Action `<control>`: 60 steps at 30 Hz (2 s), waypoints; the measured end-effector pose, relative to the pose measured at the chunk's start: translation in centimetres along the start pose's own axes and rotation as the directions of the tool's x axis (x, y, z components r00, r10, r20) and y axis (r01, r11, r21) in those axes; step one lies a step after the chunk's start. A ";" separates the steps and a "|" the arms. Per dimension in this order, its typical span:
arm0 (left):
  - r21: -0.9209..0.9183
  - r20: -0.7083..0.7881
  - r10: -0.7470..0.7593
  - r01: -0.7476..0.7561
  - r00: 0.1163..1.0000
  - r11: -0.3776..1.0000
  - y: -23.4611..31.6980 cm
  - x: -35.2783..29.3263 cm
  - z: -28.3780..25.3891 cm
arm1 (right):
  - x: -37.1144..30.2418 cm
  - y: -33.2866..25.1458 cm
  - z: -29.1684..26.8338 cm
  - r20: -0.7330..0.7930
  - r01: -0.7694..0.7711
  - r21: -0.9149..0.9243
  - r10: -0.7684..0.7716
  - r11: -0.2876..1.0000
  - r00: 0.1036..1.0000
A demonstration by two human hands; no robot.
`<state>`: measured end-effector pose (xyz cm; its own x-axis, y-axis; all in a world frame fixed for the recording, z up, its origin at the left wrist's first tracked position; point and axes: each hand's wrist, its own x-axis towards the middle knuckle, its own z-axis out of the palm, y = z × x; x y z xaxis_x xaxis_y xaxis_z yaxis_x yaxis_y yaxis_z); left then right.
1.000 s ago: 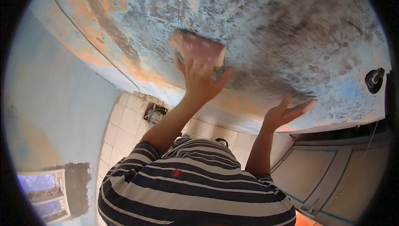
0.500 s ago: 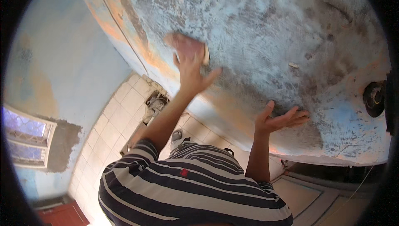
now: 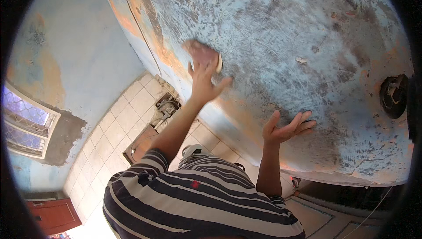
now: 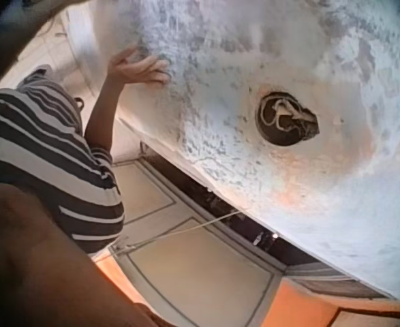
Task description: The person sands the ceiling using sandpaper wrapped around a sanding block by hand.
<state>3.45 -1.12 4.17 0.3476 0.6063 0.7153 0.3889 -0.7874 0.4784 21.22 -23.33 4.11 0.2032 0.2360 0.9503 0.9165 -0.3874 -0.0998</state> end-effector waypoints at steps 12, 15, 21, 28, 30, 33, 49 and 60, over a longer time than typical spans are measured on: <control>0.001 0.022 0.131 -0.131 0.991 0.991 -4.8 -0.3 0.2 | 0.4 -3.8 0.7 -0.024 -0.230 0.016 0.230 0.973 0.973; 0.007 0.068 0.171 -0.172 0.983 0.985 -4.4 1.6 -1.2 | 0.8 -6.2 1.2 -0.048 -0.331 0.124 0.339 0.935 0.939; -0.065 -0.092 0.369 -0.375 0.925 0.925 0.0 14.6 -7.7 | 3.4 -10.1 2.1 -0.097 -0.430 0.104 0.440 0.897 0.893; -0.106 0.132 0.313 -0.300 0.941 0.948 -8.3 3.4 -1.4 | 1.8 -14.9 3.3 -0.080 -0.560 0.207 0.585 0.802 0.807; -0.134 0.142 0.342 -0.324 0.929 0.936 -8.4 2.9 -1.3 | 0.3 -16.0 3.3 -0.035 -0.623 0.186 0.639 0.760 0.769; -0.161 0.064 0.409 -0.395 0.910 0.905 -6.5 6.3 -2.3 | -1.0 -17.2 3.1 -0.059 -0.651 0.174 0.668 0.739 0.742; -0.082 0.227 0.330 -0.320 0.916 0.944 -5.1 6.5 -4.5 | 0.8 -17.6 1.9 -0.064 -0.643 0.240 0.673 0.727 0.737; -0.001 0.075 0.189 -0.190 0.979 0.982 -4.3 2.6 -2.9 | 3.0 -12.4 -0.8 -0.061 -0.527 0.281 0.563 0.802 0.824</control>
<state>0.21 3.50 5.50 0.4776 0.4528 0.7529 0.3149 -0.8883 0.3344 10.18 -18.49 8.38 0.6621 -0.0782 0.7454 0.7251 -0.1848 -0.6634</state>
